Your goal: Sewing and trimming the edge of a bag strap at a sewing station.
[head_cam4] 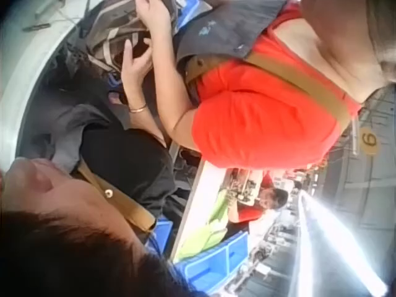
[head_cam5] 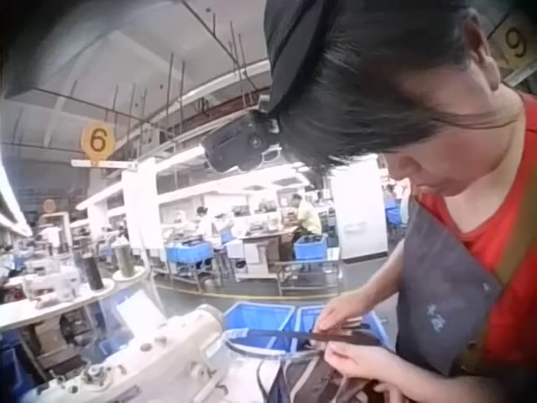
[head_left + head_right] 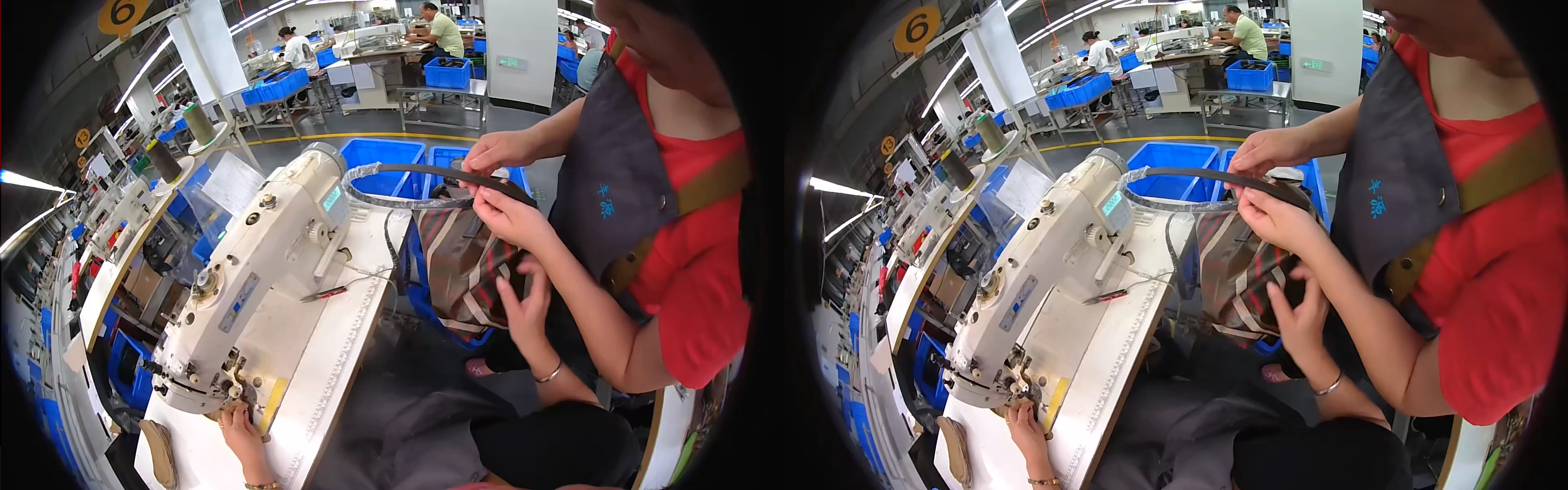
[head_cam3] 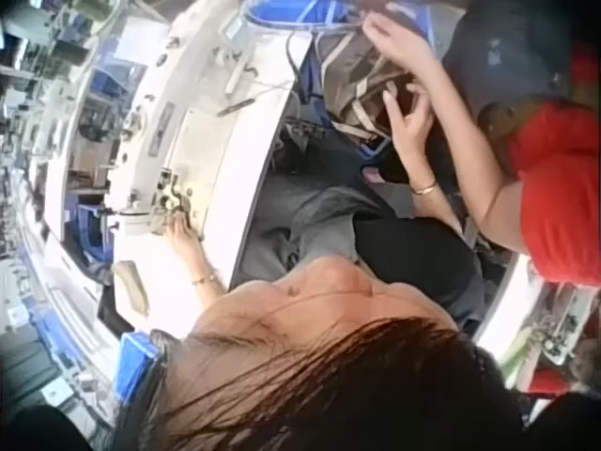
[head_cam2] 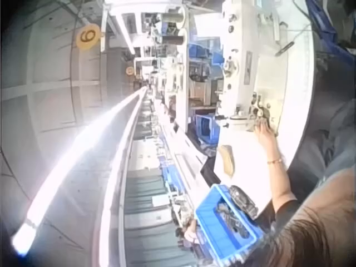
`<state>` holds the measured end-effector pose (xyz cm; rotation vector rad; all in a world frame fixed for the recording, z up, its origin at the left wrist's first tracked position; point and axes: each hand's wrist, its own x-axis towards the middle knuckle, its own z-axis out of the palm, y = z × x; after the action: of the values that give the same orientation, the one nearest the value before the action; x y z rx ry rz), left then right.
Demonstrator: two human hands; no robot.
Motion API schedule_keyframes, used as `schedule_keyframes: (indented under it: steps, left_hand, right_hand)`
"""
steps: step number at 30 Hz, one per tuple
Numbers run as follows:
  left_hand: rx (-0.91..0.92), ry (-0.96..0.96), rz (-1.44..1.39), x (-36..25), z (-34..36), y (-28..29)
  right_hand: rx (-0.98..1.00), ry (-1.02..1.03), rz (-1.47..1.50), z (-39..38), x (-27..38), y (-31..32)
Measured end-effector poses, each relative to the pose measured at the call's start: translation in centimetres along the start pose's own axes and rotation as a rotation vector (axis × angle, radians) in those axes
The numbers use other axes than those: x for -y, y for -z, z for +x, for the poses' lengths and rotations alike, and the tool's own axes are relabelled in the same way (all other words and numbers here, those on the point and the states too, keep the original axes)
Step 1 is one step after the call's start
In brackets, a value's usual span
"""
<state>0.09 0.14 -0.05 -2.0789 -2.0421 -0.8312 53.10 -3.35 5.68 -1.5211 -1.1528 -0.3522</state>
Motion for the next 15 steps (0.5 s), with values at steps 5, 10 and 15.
schedule_keyframes:
  steps: [5,10,15]
  left_hand:
    - [-0.009,0.006,-0.007,0.0,-0.2,0.2]
    - [-0.057,-0.089,0.078,-0.2,0.2,0.8]
    - [-0.298,-0.201,0.348,-3.8,-1.4,3.3]
  right_hand:
    - [0.028,0.003,0.079,5.4,-0.4,0.9]
    - [0.101,-0.008,0.333,7.2,0.0,1.1]
    - [0.333,-0.345,0.956,6.0,-0.6,-0.6]
